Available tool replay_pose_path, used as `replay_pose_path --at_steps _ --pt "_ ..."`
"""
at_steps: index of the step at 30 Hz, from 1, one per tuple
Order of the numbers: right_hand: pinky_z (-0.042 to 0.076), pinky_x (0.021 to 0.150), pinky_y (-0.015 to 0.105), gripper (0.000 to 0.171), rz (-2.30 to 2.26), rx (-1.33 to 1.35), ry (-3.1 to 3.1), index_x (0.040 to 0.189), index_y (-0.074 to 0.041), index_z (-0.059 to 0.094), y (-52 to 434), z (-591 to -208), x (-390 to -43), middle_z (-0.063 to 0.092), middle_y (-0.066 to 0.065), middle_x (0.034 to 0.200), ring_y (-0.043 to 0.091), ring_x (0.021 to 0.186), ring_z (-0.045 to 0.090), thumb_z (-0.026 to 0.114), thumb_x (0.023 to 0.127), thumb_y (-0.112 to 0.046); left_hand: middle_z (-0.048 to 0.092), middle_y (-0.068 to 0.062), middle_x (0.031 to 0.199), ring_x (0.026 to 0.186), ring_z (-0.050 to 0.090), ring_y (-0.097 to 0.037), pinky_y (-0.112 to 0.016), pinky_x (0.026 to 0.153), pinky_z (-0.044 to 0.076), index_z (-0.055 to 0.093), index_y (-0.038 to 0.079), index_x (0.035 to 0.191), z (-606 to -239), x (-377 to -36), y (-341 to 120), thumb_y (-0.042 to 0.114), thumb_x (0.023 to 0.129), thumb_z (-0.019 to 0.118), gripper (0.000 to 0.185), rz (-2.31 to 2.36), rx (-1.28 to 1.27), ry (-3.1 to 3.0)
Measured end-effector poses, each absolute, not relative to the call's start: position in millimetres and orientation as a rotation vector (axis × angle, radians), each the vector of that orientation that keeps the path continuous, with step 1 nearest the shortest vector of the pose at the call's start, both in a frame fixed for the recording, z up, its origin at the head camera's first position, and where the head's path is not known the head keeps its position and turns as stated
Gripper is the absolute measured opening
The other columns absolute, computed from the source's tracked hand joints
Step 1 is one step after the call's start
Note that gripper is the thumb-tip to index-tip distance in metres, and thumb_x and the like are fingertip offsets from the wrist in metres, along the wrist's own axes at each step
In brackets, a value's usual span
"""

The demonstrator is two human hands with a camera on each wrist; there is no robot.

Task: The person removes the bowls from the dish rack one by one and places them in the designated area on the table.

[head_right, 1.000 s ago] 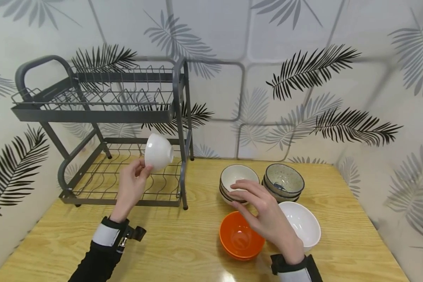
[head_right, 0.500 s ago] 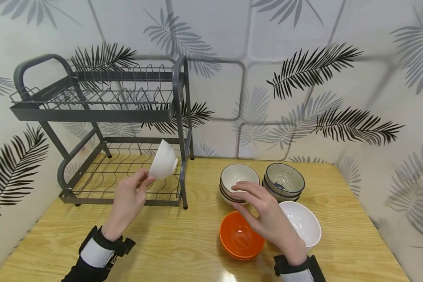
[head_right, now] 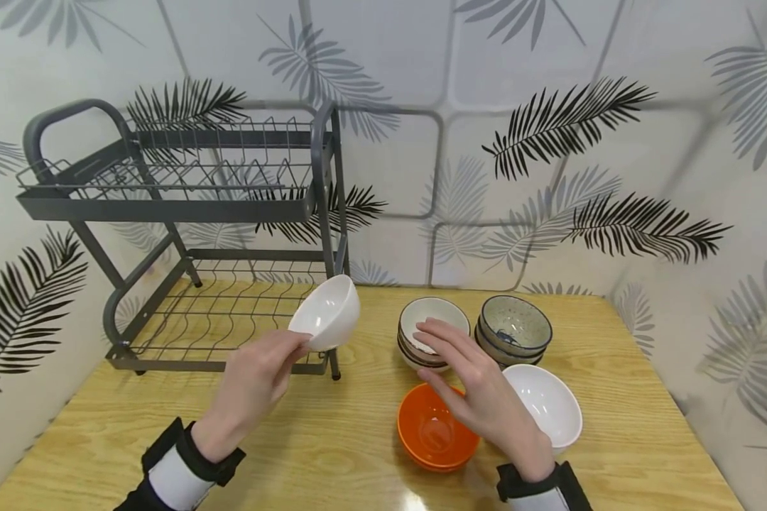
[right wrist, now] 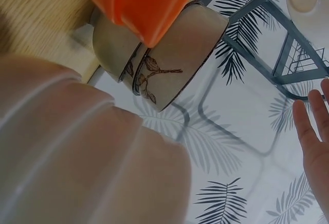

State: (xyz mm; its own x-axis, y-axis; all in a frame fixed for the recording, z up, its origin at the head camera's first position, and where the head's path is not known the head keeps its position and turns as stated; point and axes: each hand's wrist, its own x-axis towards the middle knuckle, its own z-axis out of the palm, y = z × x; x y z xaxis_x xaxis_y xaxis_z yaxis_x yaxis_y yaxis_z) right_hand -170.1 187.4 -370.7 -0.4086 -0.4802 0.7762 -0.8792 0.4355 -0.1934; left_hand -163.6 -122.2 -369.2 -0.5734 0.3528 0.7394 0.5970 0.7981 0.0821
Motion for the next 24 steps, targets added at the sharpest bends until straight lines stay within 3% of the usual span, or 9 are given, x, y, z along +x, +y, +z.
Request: replay_pose_path --at_steps 4,15,24 --pt "0.033 0.121 0.021 0.048 0.779 1.147 -2.042 0.136 -0.001 0.059 187 -369 -170 0.06 0.021 0.137 0.026 0.135 0.053 0.052 0.104 -0.036 0.078 0.003 0.09 0.084 0.074 -0.015 -0.03 0.073 0.063 0.073 0.016 0.094 -371 -164 -117 0.001 0.074 0.086 0.028 -0.325 -0.824 -2.214" --pt "0.034 0.121 0.023 0.048 0.788 1.218 -1.986 0.133 0.003 0.06 183 -371 -168 0.059 0.021 0.138 0.023 0.142 0.048 0.057 0.102 -0.034 0.077 0.01 0.096 0.093 0.071 -0.011 -0.028 0.087 0.061 0.076 0.023 0.099 -380 -161 -105 0.015 0.078 0.082 0.023 -0.092 -1.024 -2.179" --pt "0.038 0.12 0.027 0.03 0.739 1.394 -1.901 0.116 0.001 0.07 176 -374 -168 0.069 0.016 0.119 0.027 0.12 0.062 0.055 0.104 -0.022 0.075 0.014 0.099 0.098 0.068 -0.008 -0.025 0.092 0.058 0.075 0.026 0.102 -381 -159 -98 0.015 0.085 0.076 0.021 -0.038 -1.104 -2.186"
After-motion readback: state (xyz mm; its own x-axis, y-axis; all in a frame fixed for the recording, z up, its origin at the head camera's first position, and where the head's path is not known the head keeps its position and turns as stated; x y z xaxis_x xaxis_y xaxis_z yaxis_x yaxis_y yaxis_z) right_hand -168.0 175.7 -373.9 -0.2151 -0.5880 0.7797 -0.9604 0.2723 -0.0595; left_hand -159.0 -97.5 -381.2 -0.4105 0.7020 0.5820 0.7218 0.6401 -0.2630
